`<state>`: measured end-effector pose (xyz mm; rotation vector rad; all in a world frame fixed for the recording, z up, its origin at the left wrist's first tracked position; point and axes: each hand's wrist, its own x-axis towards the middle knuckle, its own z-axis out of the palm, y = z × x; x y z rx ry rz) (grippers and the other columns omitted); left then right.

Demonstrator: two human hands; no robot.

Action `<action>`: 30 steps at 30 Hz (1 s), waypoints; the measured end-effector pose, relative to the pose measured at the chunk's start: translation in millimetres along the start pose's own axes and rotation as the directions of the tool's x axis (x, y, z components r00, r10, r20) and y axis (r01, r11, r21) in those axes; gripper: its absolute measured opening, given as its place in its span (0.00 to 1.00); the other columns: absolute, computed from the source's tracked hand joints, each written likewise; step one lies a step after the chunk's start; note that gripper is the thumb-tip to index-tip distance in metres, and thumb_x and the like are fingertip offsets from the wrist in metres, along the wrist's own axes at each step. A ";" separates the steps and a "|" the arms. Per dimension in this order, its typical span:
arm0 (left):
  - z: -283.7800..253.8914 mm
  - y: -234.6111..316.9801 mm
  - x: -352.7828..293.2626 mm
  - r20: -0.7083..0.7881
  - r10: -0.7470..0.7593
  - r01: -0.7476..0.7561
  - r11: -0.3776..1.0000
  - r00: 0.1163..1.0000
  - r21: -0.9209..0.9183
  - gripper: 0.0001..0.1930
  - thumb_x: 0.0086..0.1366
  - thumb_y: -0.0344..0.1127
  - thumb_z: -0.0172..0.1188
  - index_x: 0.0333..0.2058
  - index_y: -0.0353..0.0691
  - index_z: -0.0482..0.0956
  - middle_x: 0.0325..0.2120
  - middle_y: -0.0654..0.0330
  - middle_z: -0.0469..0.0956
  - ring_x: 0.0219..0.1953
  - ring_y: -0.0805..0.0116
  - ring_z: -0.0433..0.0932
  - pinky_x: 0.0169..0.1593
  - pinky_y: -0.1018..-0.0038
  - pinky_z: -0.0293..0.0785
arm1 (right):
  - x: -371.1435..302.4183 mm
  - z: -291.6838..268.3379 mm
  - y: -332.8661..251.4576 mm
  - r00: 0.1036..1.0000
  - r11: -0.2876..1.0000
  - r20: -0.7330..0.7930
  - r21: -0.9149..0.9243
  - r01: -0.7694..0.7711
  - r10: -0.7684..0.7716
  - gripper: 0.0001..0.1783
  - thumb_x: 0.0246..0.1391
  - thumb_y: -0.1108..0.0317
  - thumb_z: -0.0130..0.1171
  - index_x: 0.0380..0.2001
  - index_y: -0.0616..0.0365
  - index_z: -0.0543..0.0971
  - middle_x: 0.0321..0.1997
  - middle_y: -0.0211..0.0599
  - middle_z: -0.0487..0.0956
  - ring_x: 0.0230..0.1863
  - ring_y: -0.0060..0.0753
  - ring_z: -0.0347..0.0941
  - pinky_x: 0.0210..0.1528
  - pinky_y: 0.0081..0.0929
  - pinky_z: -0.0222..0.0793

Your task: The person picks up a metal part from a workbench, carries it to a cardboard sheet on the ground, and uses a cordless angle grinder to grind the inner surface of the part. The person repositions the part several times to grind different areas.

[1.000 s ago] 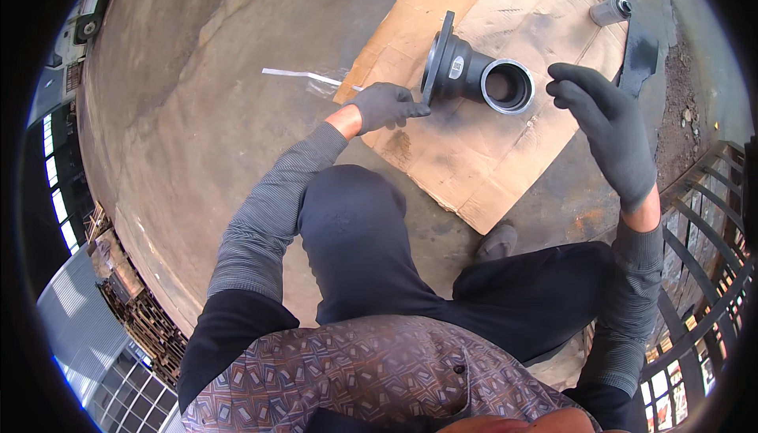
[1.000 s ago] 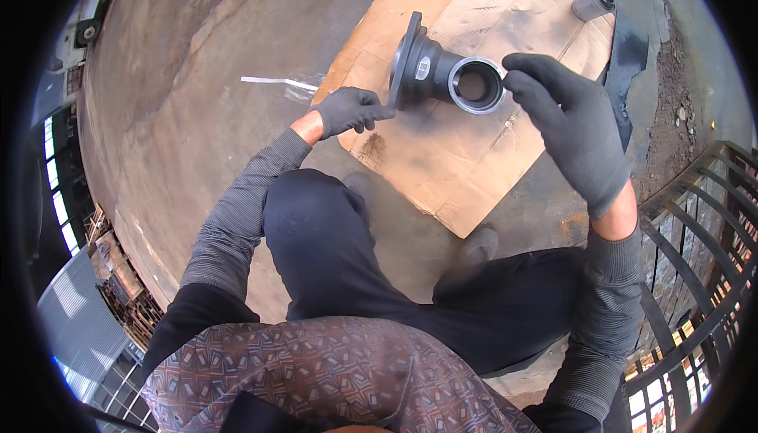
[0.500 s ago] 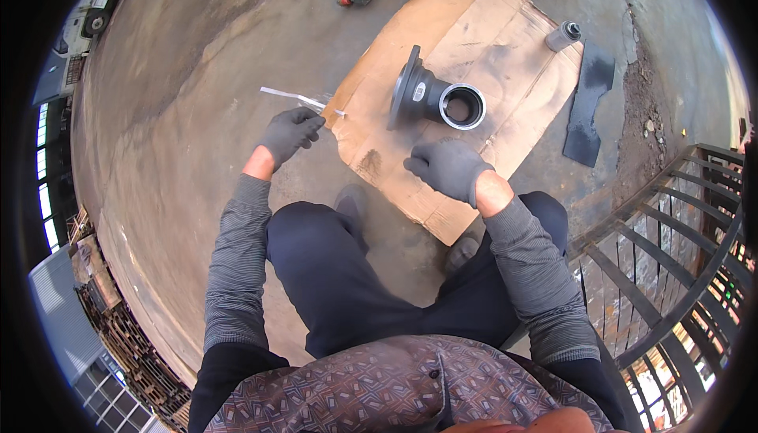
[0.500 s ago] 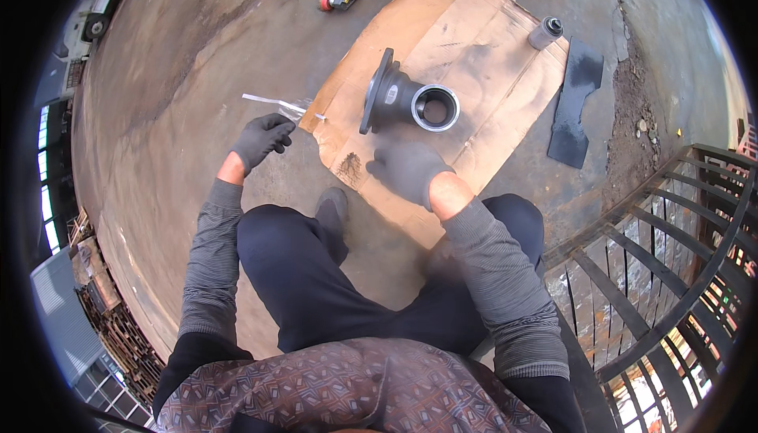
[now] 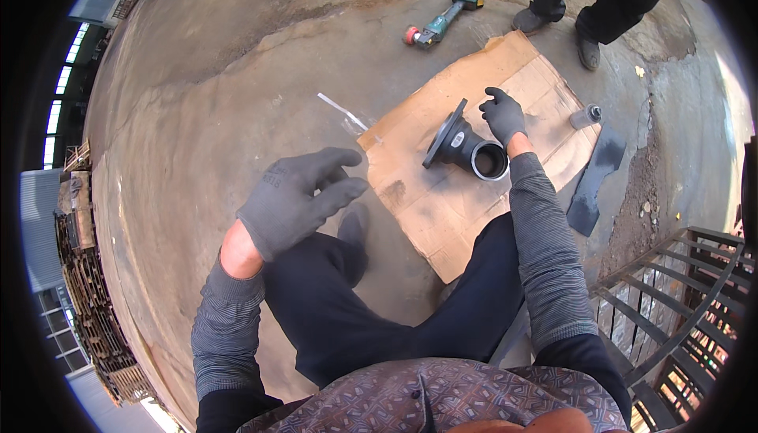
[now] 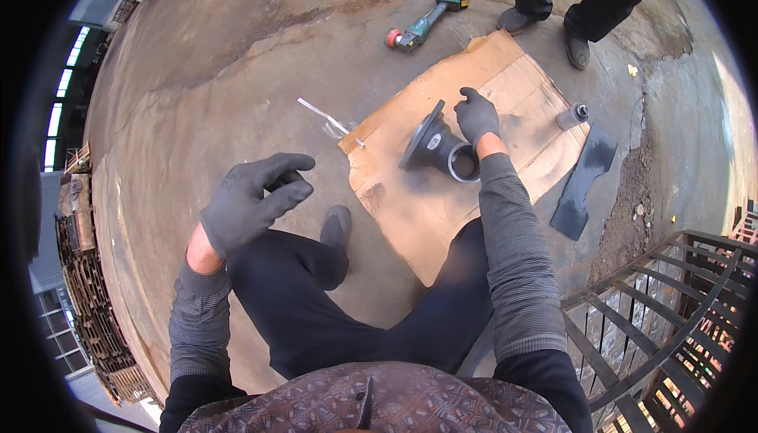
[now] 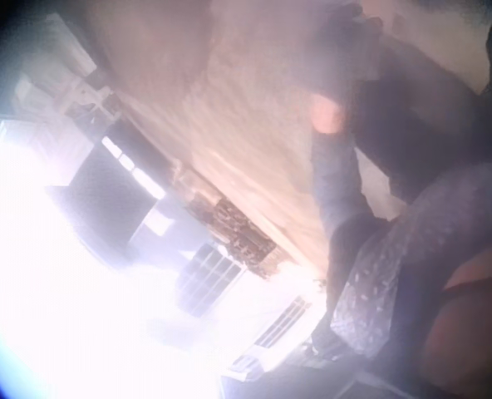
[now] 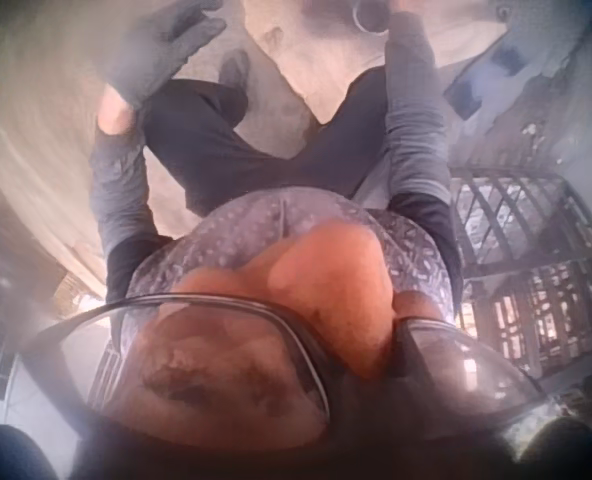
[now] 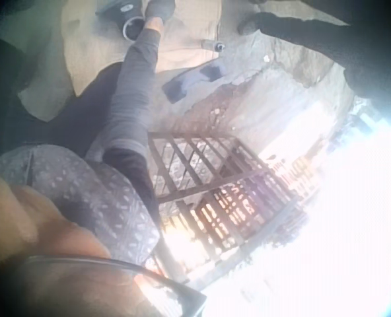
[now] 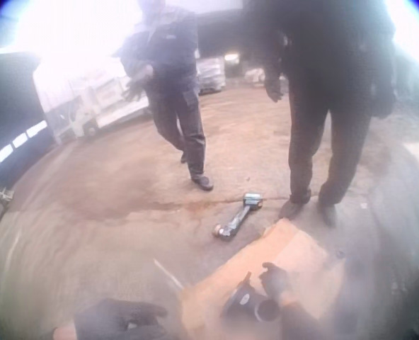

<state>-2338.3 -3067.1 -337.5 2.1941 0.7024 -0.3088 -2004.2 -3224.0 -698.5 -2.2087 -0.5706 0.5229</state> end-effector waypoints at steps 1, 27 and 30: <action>0.3 -3.2 -2.2 0.027 0.033 -0.033 0.999 0.999 0.011 0.23 0.71 0.37 0.67 0.61 0.34 0.82 0.37 0.55 0.88 0.40 0.68 0.85 0.48 0.69 0.81 | 19.1 0.9 1.4 0.999 1.000 0.019 -0.002 0.028 -0.028 0.26 0.65 0.68 0.57 0.66 0.57 0.81 0.45 0.47 0.91 0.40 0.35 0.89 0.47 0.32 0.83; 105.9 -447.6 479.7 -0.360 0.408 -0.284 0.893 0.839 0.349 0.10 0.76 0.43 0.58 0.43 0.44 0.81 0.39 0.53 0.85 0.40 0.47 0.85 0.46 0.54 0.80 | 379.2 125.6 -10.2 0.952 0.519 0.075 -0.824 0.227 -0.298 0.40 0.61 0.79 0.52 0.76 0.39 0.70 0.79 0.38 0.71 0.76 0.51 0.68 0.76 0.46 0.67; 116.1 -461.1 491.0 -0.303 0.381 -0.269 0.897 0.874 0.352 0.09 0.75 0.42 0.57 0.44 0.46 0.80 0.40 0.55 0.84 0.42 0.51 0.85 0.47 0.54 0.80 | 410.7 130.9 -5.3 0.879 0.297 0.239 -0.877 0.378 -0.413 0.36 0.63 0.76 0.55 0.73 0.38 0.73 0.76 0.32 0.74 0.77 0.47 0.67 0.76 0.45 0.67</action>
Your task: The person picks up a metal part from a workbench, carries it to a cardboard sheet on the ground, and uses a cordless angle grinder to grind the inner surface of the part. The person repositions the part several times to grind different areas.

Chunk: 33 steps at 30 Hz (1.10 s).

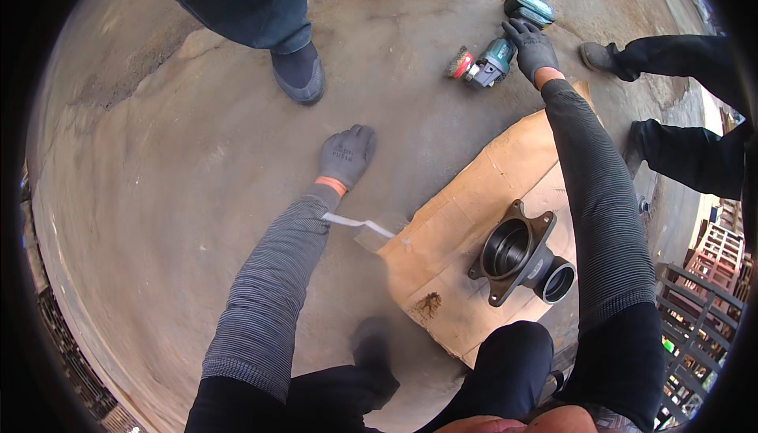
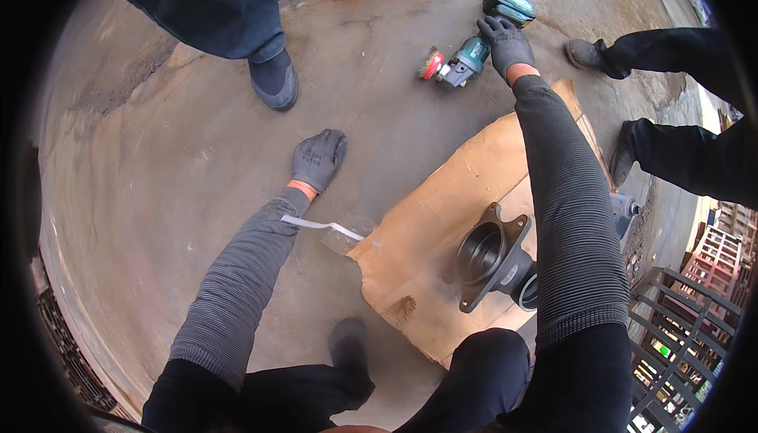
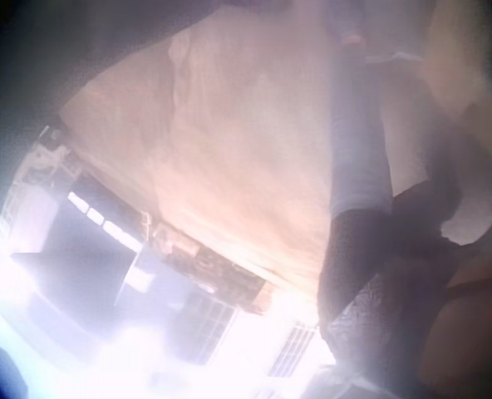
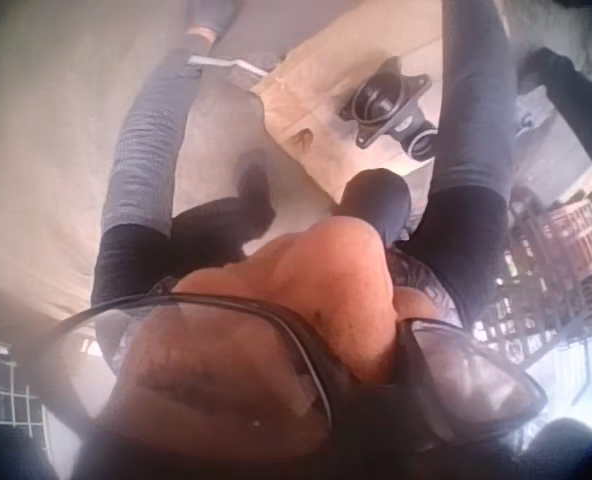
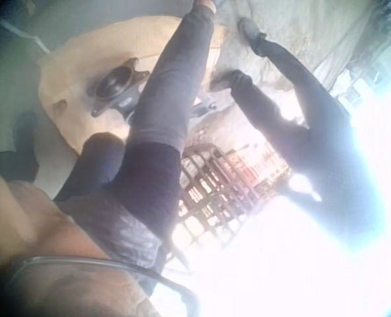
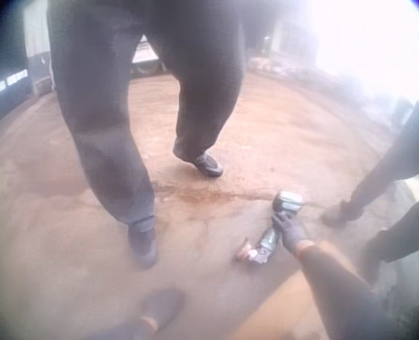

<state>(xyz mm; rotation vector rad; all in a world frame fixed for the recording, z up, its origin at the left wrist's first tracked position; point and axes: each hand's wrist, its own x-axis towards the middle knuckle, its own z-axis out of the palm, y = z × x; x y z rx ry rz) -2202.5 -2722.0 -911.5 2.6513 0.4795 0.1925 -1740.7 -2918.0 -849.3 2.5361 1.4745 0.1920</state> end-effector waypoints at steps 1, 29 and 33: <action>1.2 -3.3 -2.4 0.038 -0.020 0.020 1.000 0.999 0.013 0.09 0.74 0.42 0.57 0.45 0.46 0.80 0.41 0.56 0.83 0.43 0.53 0.85 0.48 0.54 0.80 | 8.4 5.2 0.2 0.999 0.998 0.010 -0.051 0.049 -0.048 0.35 0.63 0.75 0.55 0.72 0.38 0.74 0.75 0.30 0.75 0.77 0.46 0.67 0.76 0.45 0.67; -27.3 -25.1 26.4 0.472 -0.257 0.470 0.779 0.843 -0.416 0.14 0.79 0.47 0.57 0.43 0.42 0.82 0.32 0.60 0.85 0.29 0.66 0.83 0.33 0.68 0.76 | -341.6 -398.8 19.3 0.840 -0.004 0.197 0.974 -0.227 0.506 0.23 0.66 0.60 0.63 0.57 0.65 0.79 0.42 0.38 0.84 0.40 0.29 0.81 0.43 0.27 0.79; -164.7 44.7 14.4 0.217 -0.660 0.666 0.567 0.720 -0.485 0.17 0.77 0.48 0.59 0.48 0.39 0.83 0.29 0.62 0.80 0.23 0.76 0.72 0.29 0.73 0.69 | -458.5 -390.6 -21.6 0.774 -0.438 0.374 0.888 -0.140 0.512 0.23 0.71 0.58 0.59 0.57 0.67 0.82 0.45 0.42 0.86 0.38 0.27 0.82 0.38 0.25 0.79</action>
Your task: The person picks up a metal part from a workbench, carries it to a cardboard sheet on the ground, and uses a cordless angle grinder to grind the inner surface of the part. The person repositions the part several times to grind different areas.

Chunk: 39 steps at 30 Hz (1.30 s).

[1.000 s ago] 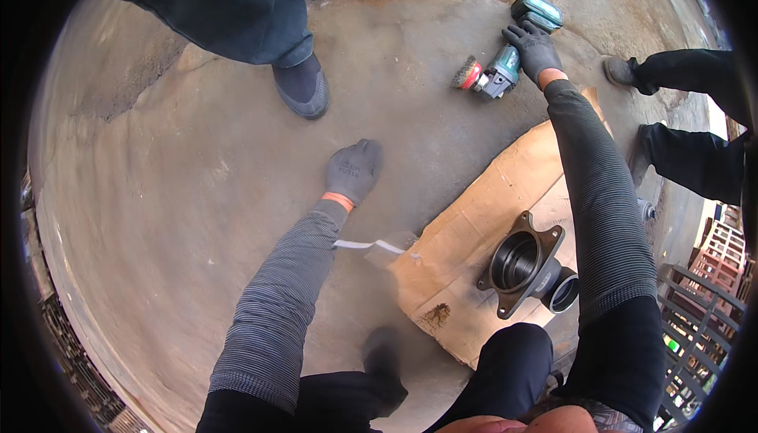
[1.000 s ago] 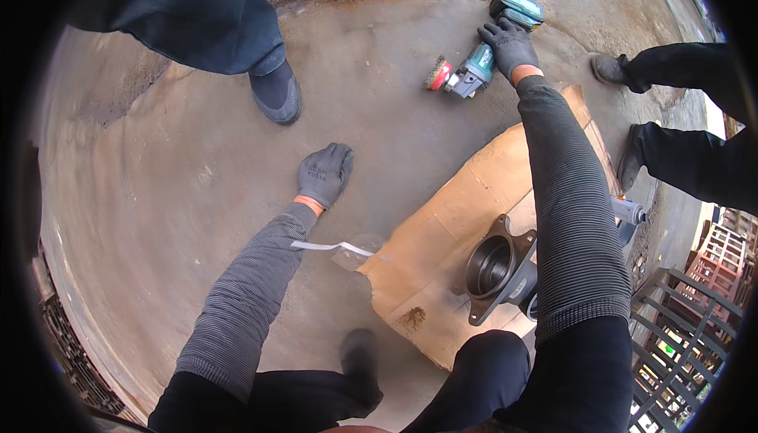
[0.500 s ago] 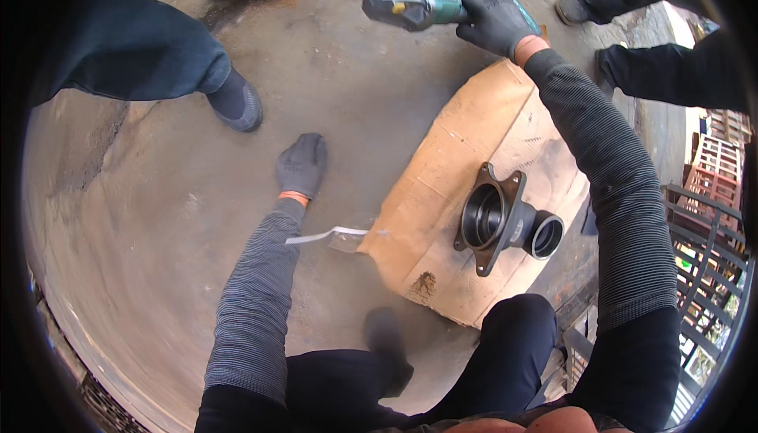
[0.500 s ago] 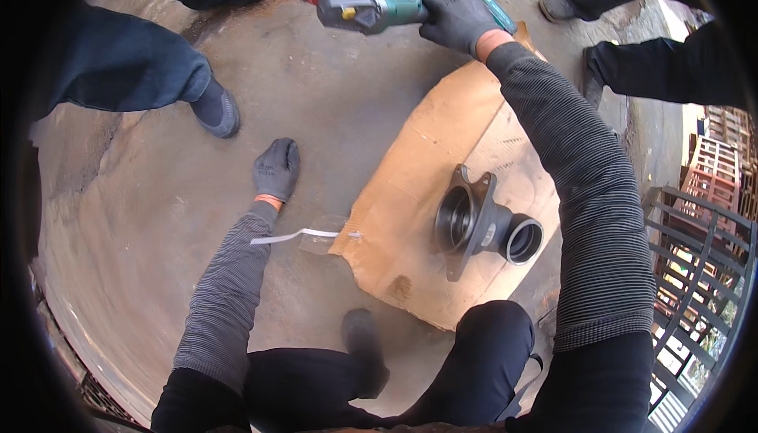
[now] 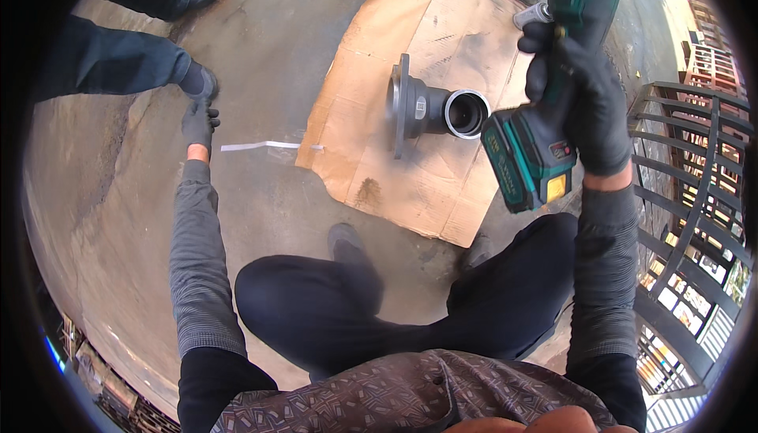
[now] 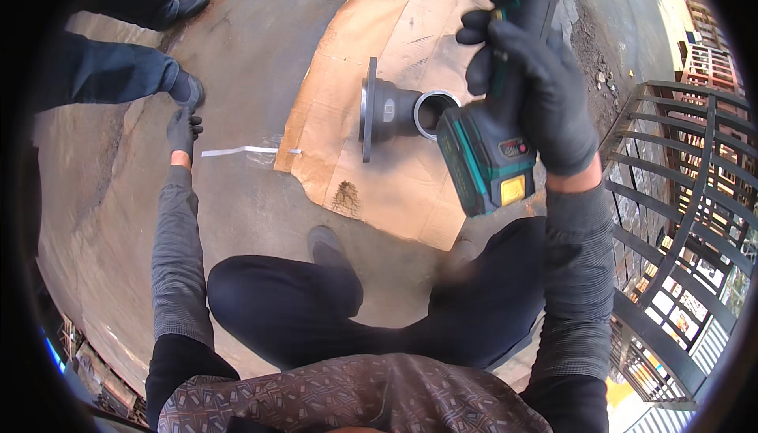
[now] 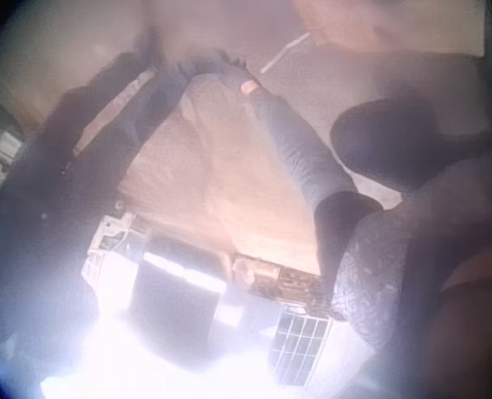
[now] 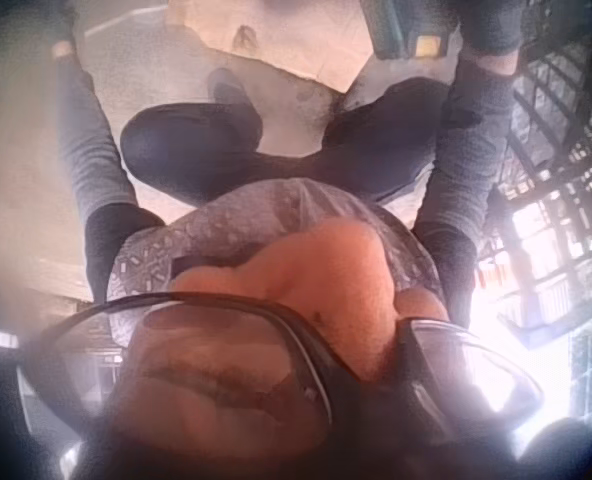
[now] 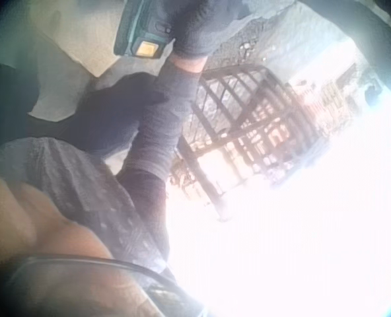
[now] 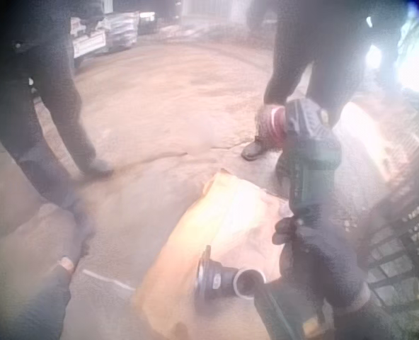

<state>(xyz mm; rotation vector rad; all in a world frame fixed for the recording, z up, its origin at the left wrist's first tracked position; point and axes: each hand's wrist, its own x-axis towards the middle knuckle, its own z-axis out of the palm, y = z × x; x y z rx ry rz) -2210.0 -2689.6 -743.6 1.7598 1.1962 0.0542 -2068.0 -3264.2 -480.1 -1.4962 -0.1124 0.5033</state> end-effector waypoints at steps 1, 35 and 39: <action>-14.6 30.2 -40.9 -0.033 0.134 -0.135 0.990 0.990 -0.028 0.17 0.77 0.48 0.59 0.48 0.38 0.82 0.29 0.62 0.80 0.25 0.76 0.73 0.31 0.73 0.71 | -27.7 -5.9 17.3 0.991 0.998 -0.123 0.009 -0.055 0.056 0.22 0.71 0.59 0.60 0.56 0.67 0.82 0.44 0.41 0.86 0.36 0.27 0.82 0.36 0.25 0.79; 237.2 -12.8 -487.2 0.832 0.240 -0.163 0.970 0.500 -0.183 0.30 0.57 0.41 0.79 0.53 0.35 0.78 0.44 0.56 0.86 0.48 0.64 0.85 0.53 0.64 0.80 | -135.2 8.9 206.4 0.787 0.816 -0.223 0.097 -0.570 0.576 0.16 0.68 0.57 0.66 0.44 0.59 0.78 0.33 0.33 0.80 0.25 0.24 0.76 0.25 0.26 0.75; 237.0 -9.1 -487.4 0.826 0.240 -0.150 0.970 0.511 -0.189 0.28 0.57 0.41 0.79 0.52 0.35 0.79 0.43 0.57 0.86 0.46 0.65 0.85 0.52 0.64 0.80 | -134.3 7.7 205.0 0.786 0.840 -0.296 0.154 -0.521 0.542 0.15 0.68 0.58 0.65 0.43 0.60 0.79 0.32 0.33 0.80 0.25 0.24 0.76 0.26 0.26 0.75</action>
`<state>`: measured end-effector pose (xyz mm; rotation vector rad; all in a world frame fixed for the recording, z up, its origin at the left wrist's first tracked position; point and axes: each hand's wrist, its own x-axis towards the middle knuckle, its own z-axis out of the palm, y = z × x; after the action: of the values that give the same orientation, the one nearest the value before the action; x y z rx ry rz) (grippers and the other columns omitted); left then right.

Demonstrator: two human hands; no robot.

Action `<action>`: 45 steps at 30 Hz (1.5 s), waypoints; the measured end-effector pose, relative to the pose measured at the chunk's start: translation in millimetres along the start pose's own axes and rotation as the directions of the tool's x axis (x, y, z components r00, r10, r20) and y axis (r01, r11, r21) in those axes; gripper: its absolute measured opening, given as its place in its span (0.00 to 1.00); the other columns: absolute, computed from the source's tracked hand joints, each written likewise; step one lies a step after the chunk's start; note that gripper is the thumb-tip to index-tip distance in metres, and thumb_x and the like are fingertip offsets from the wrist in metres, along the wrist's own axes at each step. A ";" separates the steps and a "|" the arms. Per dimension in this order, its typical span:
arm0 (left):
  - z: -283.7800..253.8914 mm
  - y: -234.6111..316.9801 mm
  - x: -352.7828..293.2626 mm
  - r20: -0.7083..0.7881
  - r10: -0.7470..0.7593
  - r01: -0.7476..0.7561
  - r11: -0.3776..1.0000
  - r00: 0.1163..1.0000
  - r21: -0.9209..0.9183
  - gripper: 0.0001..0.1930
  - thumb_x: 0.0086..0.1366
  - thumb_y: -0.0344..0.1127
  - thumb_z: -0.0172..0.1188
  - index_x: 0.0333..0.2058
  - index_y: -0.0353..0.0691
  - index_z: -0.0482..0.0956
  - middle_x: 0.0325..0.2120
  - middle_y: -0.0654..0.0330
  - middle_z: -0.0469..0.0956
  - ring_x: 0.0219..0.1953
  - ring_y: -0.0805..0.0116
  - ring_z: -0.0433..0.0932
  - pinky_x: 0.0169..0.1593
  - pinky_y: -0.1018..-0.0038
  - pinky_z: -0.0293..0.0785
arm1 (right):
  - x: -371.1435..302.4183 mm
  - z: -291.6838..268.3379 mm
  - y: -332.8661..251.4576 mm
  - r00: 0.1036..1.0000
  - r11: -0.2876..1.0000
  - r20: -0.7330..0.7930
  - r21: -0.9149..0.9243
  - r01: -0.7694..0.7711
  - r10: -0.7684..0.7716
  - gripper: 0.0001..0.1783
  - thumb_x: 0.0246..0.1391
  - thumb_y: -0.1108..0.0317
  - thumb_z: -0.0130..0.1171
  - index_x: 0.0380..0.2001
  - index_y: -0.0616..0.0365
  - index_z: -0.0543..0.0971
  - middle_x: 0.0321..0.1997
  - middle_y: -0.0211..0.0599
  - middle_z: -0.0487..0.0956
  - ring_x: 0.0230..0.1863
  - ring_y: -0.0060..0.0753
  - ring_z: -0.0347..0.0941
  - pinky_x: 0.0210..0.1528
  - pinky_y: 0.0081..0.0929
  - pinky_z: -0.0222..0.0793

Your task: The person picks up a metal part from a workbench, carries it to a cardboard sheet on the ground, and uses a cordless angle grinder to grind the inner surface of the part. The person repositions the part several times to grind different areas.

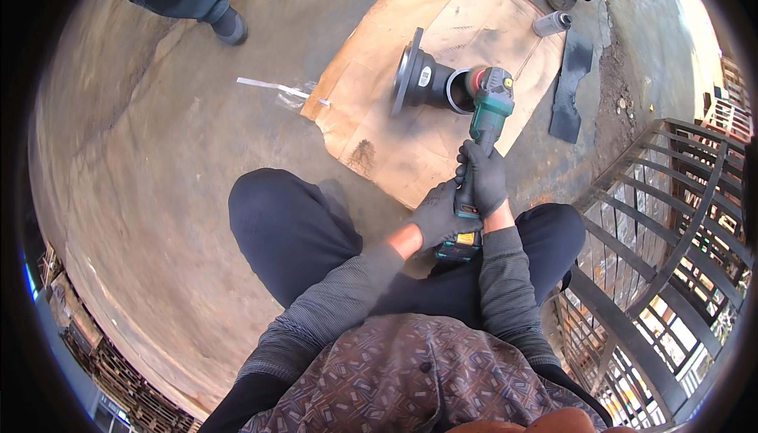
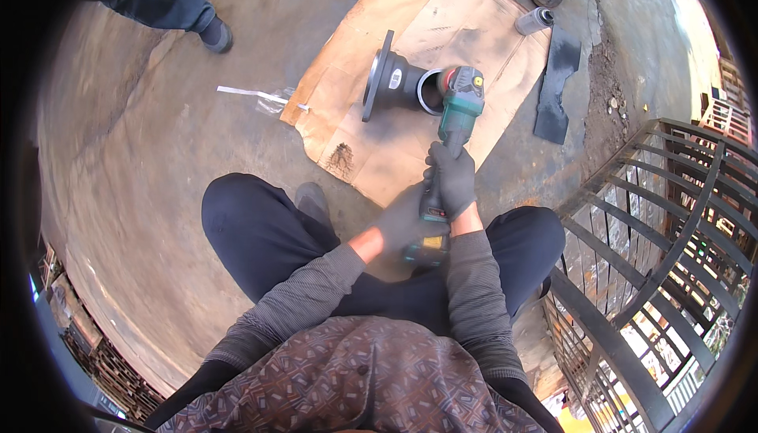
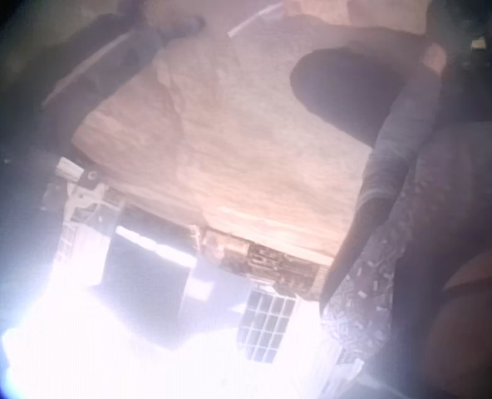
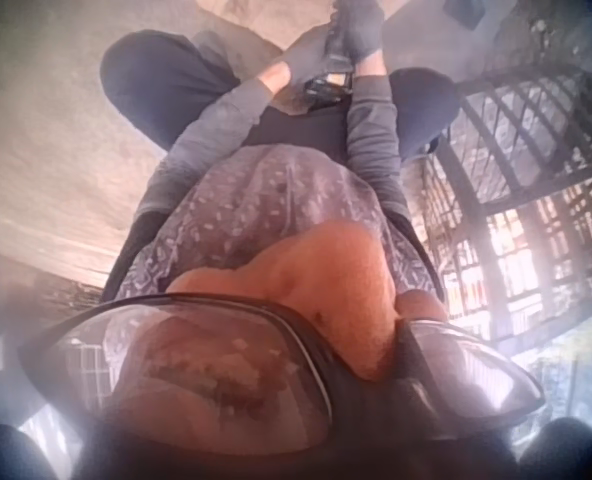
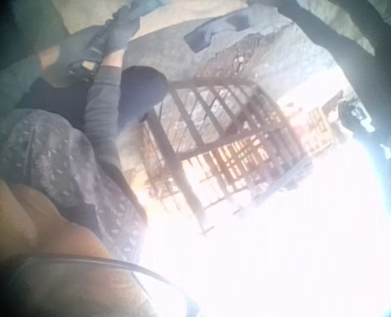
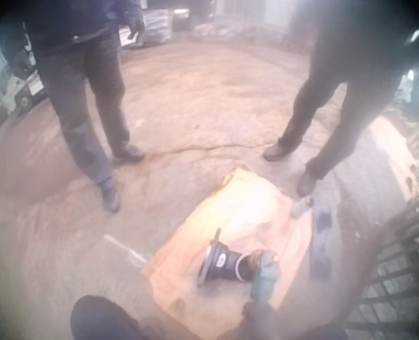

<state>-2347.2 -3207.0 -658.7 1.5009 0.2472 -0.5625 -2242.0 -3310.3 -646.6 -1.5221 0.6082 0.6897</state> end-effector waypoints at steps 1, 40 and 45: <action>0.7 0.5 0.2 0.000 -0.015 0.015 1.000 1.000 0.002 0.28 0.57 0.41 0.79 0.51 0.35 0.79 0.42 0.57 0.86 0.46 0.65 0.85 0.52 0.64 0.80 | -0.1 -1.0 -0.4 0.999 0.999 0.034 -0.030 -0.029 0.030 0.15 0.68 0.58 0.65 0.43 0.60 0.79 0.32 0.33 0.80 0.25 0.24 0.76 0.26 0.26 0.75; 66.9 -31.7 -47.4 -0.114 -0.079 0.076 0.997 0.990 -0.030 0.34 0.54 0.49 0.81 0.54 0.37 0.78 0.46 0.49 0.84 0.51 0.47 0.84 0.55 0.56 0.78 | -27.0 -39.5 57.2 0.991 0.986 0.117 -0.161 -0.052 0.071 0.18 0.63 0.56 0.68 0.42 0.60 0.78 0.31 0.32 0.82 0.25 0.26 0.79 0.30 0.29 0.75; 65.7 -27.7 -43.2 -0.083 -0.066 0.068 0.997 0.994 0.019 0.33 0.54 0.49 0.81 0.53 0.36 0.79 0.46 0.49 0.84 0.51 0.48 0.84 0.55 0.56 0.78 | -24.3 -44.8 58.8 0.992 0.994 0.090 -0.078 -0.080 0.087 0.17 0.62 0.58 0.68 0.42 0.61 0.78 0.31 0.32 0.81 0.24 0.25 0.78 0.28 0.29 0.73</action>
<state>-2409.7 -3262.2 -656.7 1.5433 0.3575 -0.5591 -2298.7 -3359.4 -667.5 -1.5301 0.5834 0.8511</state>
